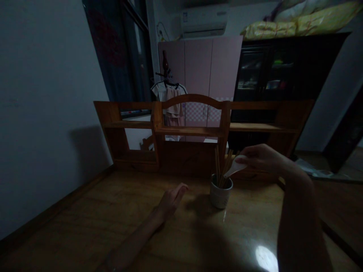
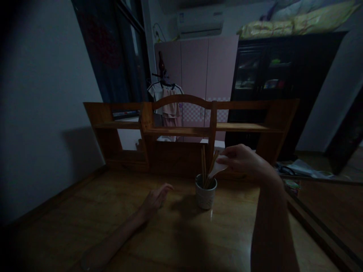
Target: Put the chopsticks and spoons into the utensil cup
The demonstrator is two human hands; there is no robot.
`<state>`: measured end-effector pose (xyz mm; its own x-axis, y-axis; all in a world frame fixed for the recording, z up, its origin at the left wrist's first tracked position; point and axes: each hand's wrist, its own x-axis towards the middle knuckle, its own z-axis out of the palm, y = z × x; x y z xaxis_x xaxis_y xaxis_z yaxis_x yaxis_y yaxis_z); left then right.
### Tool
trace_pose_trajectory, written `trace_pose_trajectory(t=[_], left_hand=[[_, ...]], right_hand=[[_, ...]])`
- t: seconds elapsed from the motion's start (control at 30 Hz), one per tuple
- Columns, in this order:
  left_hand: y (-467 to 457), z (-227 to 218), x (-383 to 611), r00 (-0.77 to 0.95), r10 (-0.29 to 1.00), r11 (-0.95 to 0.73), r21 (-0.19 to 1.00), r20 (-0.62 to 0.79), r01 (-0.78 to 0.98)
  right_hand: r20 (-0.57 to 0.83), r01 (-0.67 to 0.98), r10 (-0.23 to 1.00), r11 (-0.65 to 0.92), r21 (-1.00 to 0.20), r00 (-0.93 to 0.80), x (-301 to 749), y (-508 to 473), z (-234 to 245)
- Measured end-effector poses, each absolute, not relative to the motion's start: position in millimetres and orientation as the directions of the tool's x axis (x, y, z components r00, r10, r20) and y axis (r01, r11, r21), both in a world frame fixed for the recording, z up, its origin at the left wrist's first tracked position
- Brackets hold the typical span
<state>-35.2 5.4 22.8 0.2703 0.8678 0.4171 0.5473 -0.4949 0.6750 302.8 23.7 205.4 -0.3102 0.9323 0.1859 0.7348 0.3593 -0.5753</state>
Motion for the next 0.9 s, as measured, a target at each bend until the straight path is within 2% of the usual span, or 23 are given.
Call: trace_pose_trajectory(t=[0.2, 0.57, 0.9], left_hand=[[7, 23, -35, 0.277, 0.862, -0.504, 0.659, 0.425, 0.559], [11, 17, -34, 0.280, 0.851, -0.517, 0.620, 0.444, 0.589], [13, 15, -35, 0.292, 0.834, -0.544, 0.607, 0.469, 0.579]], right_hand=[[0.006, 0.674, 0.879, 0.369, -0.640, -0.476, 286, 47, 185], [-0.138, 0.793, 0.861, 0.373, -0.482, -0.489, 262, 55, 177], [-0.244, 0.836, 0.837, 0.371, -0.403, -0.489, 246, 65, 163]])
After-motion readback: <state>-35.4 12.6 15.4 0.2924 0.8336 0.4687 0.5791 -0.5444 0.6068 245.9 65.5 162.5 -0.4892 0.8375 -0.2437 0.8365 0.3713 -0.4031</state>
